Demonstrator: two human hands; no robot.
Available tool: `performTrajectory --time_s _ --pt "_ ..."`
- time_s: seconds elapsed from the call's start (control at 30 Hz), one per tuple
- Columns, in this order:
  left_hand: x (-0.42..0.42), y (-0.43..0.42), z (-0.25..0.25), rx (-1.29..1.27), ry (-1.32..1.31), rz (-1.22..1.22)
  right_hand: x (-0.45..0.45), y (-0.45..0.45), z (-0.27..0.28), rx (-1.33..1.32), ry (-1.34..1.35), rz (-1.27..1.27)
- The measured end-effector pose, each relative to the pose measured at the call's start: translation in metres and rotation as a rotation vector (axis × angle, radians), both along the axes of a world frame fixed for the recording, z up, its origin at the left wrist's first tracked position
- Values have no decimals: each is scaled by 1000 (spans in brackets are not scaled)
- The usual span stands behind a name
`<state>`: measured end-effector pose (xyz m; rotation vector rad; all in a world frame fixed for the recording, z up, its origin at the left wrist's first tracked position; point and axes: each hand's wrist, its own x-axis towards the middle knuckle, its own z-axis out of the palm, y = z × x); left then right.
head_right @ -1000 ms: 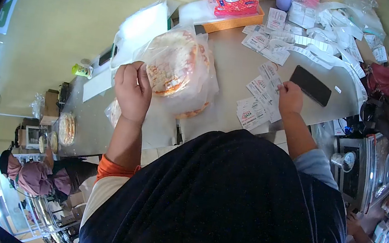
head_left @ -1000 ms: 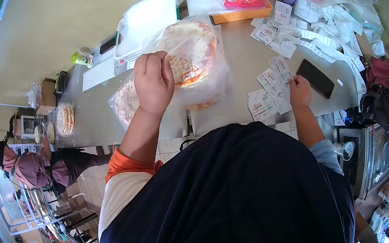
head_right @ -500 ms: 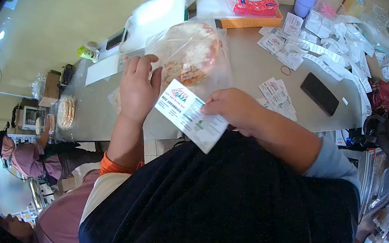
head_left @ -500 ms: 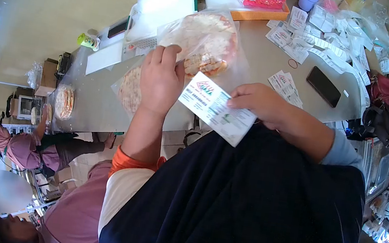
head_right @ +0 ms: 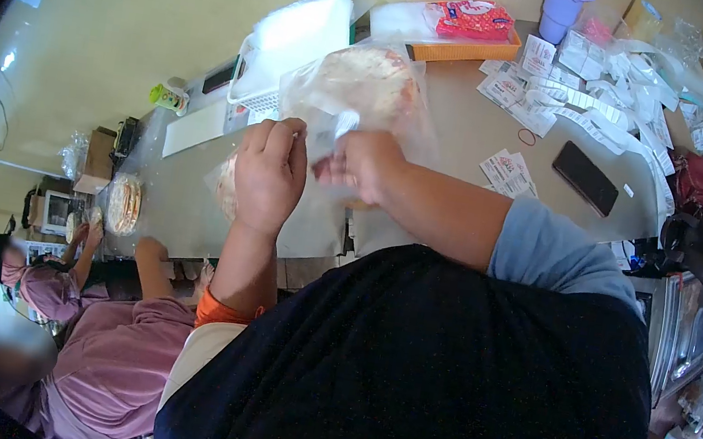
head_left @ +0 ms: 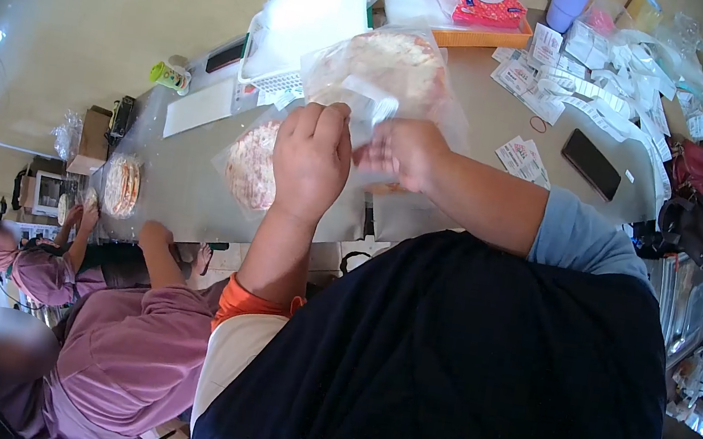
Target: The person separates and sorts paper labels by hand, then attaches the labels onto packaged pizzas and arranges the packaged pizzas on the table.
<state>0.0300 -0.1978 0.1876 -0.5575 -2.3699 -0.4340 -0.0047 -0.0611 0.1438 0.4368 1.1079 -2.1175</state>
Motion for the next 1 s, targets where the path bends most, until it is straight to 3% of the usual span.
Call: performTrajectory --time_s 0.03,0.23,0.33,0.43,0.53,0.63,0.73,0.83,0.93,1.0 --pt "0 -1 0 -5 2 -3 3 2 3 62 -25 167" --pt "-1 0 3 -3 9 -16 -5 -7 -7 133 37 -77" --pt "0 0 3 -17 11 -31 -17 -12 -8 -157 74 -165" --pt "4 0 2 -56 -3 -41 -7 -7 -10 -284 133 -126" --pt "7 -6 -6 -61 -22 -90 10 13 -1 -252 180 140" --pt "10 -11 -21 -53 -34 -152 15 21 -14 206 595 334" --pt "12 -11 -23 -46 -27 -178 19 35 -11 1168 1893 528" --pt "10 -9 -21 -38 10 -184 24 22 -16 1333 1744 368" --pt "10 -9 -27 -36 30 -187 4 15 -27 1477 1768 133" --pt "18 -14 -32 -3 8 -142 4 15 -31 1470 1696 137"
